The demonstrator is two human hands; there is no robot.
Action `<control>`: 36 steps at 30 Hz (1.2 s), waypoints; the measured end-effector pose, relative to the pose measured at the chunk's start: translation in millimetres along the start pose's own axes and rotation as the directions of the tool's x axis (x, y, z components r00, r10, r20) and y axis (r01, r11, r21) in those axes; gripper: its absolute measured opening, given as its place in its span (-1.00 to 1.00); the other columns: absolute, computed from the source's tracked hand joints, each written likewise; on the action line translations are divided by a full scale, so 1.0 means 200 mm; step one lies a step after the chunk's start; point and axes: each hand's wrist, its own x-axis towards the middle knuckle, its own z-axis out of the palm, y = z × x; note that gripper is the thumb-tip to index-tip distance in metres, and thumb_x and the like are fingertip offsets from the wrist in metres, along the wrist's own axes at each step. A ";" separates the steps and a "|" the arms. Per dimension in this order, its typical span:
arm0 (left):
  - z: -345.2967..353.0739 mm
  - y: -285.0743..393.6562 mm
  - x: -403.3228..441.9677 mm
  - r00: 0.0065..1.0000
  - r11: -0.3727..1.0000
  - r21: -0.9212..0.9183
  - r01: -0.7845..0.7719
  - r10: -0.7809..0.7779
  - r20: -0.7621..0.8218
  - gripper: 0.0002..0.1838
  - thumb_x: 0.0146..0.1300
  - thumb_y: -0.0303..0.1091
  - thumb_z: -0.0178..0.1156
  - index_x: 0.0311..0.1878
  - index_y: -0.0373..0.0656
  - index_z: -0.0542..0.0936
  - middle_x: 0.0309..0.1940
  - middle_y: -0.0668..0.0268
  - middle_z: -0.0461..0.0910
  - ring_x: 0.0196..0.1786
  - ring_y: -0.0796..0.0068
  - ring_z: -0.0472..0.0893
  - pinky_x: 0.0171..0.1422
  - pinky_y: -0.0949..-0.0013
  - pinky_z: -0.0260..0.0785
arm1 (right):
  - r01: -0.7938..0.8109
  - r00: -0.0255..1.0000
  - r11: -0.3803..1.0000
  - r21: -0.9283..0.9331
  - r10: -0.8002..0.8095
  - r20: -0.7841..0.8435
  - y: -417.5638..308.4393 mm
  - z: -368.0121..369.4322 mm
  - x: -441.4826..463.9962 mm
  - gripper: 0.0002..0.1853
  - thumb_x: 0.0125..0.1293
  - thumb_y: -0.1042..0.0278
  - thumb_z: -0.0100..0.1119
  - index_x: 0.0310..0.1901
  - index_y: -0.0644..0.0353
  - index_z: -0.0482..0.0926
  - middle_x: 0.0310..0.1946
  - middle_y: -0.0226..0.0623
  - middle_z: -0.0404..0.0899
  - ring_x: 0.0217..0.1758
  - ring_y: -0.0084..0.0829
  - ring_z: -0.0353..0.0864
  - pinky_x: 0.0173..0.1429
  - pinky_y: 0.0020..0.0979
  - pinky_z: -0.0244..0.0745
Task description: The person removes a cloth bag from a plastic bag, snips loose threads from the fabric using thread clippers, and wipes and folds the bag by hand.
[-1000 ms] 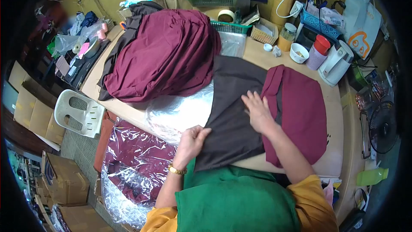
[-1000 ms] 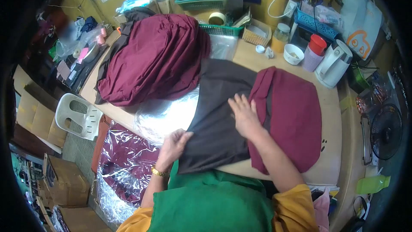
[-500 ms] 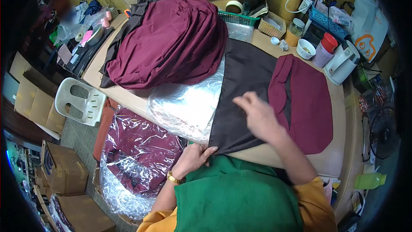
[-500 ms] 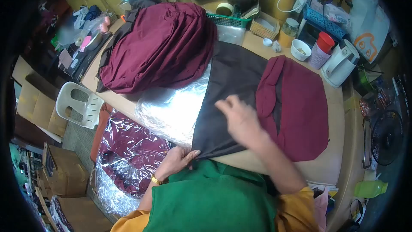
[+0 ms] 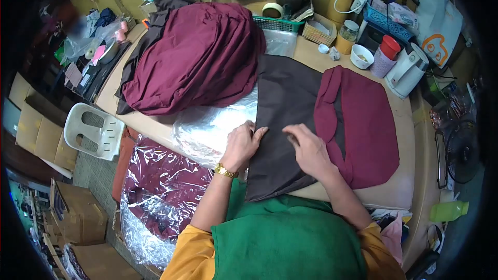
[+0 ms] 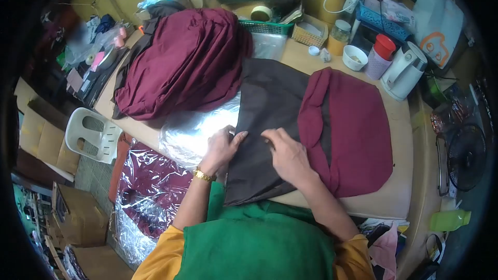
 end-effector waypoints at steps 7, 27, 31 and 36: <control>-0.20 -0.15 -0.08 0.947 0.951 -0.279 0.133 -0.038 0.320 -0.52 0.50 -0.07 0.10 -0.51 -0.19 0.49 -0.63 0.52 0.40 -0.51 0.75 0.30 -0.41 0.49 0.19 | -0.189 0.981 0.964 -0.184 0.193 0.002 0.25 -0.08 -0.03 -0.65 0.36 0.14 0.25 0.09 0.06 0.45 -0.10 -0.18 0.58 -0.05 -0.07 0.65 0.01 -0.06 0.51; -0.23 -0.02 -0.17 0.973 0.779 -0.609 0.149 -0.007 0.229 -0.63 0.54 -0.13 0.04 -0.41 -0.11 0.47 -0.55 0.58 0.35 -0.49 0.76 0.24 -0.40 0.55 0.11 | 0.253 0.960 0.914 -0.318 -0.278 -0.037 -0.13 0.08 0.15 -0.74 0.09 0.46 0.33 -0.24 0.14 0.43 -0.30 -0.28 0.43 -0.29 -0.28 0.60 -0.23 -0.24 0.45; -0.12 0.05 -0.16 0.972 0.538 -0.843 0.018 -0.207 -0.111 -0.74 0.54 -0.20 0.03 0.10 -0.17 0.48 -0.27 0.40 0.51 -0.31 0.64 0.50 -0.22 0.53 0.38 | -0.045 0.987 0.991 -0.125 0.024 -0.160 -0.04 0.06 0.21 -0.61 0.18 0.29 0.36 -0.03 0.15 0.42 -0.14 -0.16 0.48 -0.10 -0.06 0.62 -0.08 -0.08 0.51; 0.16 0.04 -0.28 0.968 0.906 -0.422 0.021 0.087 0.236 -0.43 0.41 -0.11 0.21 0.26 -0.36 0.36 -0.29 0.18 0.59 -0.32 0.52 0.52 -0.21 0.36 0.41 | -0.132 0.964 0.974 -0.184 0.083 -0.252 0.36 0.18 0.37 -0.57 0.24 0.17 0.36 0.03 0.09 0.41 -0.07 -0.08 0.56 -0.02 0.03 0.63 -0.03 -0.01 0.50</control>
